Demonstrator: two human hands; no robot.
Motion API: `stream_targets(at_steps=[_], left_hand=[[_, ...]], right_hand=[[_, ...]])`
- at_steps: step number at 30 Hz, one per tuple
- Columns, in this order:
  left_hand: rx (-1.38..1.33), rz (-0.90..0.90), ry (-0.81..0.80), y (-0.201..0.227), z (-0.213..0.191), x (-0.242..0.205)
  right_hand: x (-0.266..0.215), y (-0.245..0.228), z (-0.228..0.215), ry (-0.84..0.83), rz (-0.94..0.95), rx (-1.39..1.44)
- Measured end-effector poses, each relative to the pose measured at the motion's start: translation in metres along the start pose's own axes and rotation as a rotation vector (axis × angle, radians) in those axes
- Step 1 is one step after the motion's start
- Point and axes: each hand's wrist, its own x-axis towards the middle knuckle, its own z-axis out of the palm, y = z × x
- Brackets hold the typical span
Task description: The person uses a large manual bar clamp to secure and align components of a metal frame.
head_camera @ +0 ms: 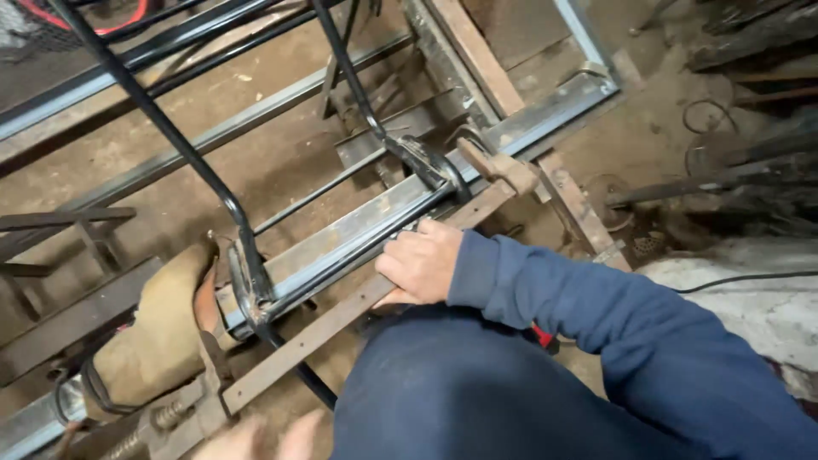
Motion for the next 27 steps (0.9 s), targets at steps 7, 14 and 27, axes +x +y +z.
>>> stream_targets(at_steps=[7, 14, 27], left_hand=[[0.647, 0.159, -0.529, -0.029, 0.083, 0.044], [0.275, 0.119, -0.303, -0.043, 0.031, 0.085], [0.677, -0.197, -0.523, -0.069, 0.006, 0.094]], right_hand=[[0.01, 0.009, -0.003, 0.012, -0.116, -0.124], [0.038, -0.001, -0.098, 0.299, -0.088, -0.057], [-0.1, 0.116, -0.085, 0.031, 0.272, 1.245]])
